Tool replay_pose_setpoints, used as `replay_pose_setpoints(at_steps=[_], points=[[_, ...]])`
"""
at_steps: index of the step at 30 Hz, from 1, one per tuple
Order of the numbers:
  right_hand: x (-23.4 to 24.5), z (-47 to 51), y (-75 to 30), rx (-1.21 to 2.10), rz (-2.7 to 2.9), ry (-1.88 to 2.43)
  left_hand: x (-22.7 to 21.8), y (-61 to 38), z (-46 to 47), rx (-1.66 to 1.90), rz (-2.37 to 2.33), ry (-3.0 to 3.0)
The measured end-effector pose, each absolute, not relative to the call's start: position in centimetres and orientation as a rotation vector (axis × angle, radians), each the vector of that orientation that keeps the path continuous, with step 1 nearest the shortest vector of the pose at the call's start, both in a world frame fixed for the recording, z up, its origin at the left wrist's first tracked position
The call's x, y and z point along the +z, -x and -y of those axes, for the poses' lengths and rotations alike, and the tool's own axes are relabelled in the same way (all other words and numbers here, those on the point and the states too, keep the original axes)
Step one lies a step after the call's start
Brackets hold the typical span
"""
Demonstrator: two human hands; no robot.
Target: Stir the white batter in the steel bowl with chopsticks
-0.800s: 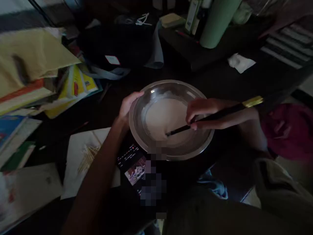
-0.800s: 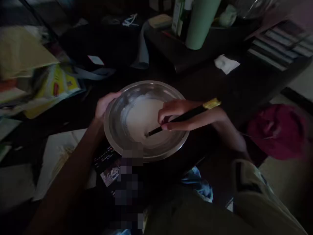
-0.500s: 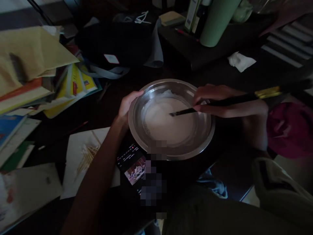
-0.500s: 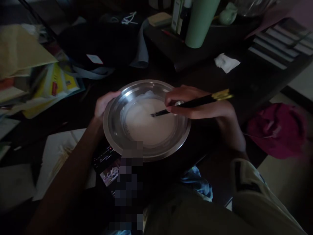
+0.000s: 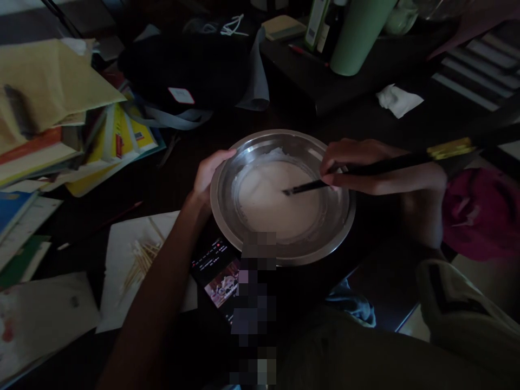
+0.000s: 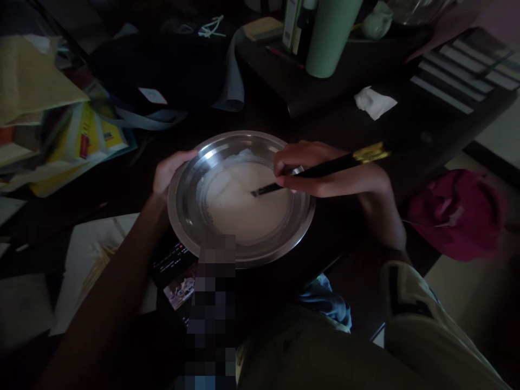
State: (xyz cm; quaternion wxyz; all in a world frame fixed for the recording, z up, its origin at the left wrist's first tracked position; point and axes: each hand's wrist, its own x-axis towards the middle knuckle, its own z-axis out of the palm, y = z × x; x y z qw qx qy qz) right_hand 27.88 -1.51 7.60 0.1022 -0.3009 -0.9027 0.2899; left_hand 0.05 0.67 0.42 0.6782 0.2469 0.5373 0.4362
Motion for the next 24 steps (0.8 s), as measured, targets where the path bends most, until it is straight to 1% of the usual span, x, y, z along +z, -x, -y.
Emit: replay_pose_setpoints(at_steps=[3, 5, 8, 11, 12, 14, 16, 18, 20, 24], points=[[7.1, 1.6, -27.5, 1.063, 2.721, 0.660, 0.5, -0.1, -0.8, 0.973, -1.198, -0.535], [6.3, 1.8, -26.8, 1.081, 2.711, 0.624, 0.5, -0.1, -0.9, 0.971, -1.155, -0.525], [5.9, 2.1, -26.4, 0.883, 2.655, 0.841, 0.6, -0.2, -0.8, 0.967, -1.165, -0.520], [6.9, 1.9, -27.6, 0.690, 2.616, 1.028, 0.8, -0.2, -0.5, 0.959, -1.224, -0.531], [7.4, 1.8, -28.0, 0.690, 2.628, 1.025, 0.8, -0.2, -0.4, 0.967, -1.222, -0.543], [7.9, 1.5, -28.4, 0.800, 2.690, 0.925, 0.7, -0.2, -0.3, 0.979, -1.211, -0.557], [7.6, 1.5, -28.0, 0.940, 2.727, 0.759, 0.6, -0.1, -0.4, 0.982, -1.209, -0.555], [6.7, 1.7, -27.0, 1.009, 2.714, 0.645, 0.5, -0.1, -0.5, 0.977, -1.219, -0.546], [5.8, 2.0, -26.1, 0.963, 2.691, 0.658, 0.5, 0.0, -0.6, 0.984, -1.217, -0.542], [6.2, 2.1, -26.6, 0.724, 2.660, 0.909, 0.6, -0.1, -0.5, 0.970, -1.194, -0.545]])
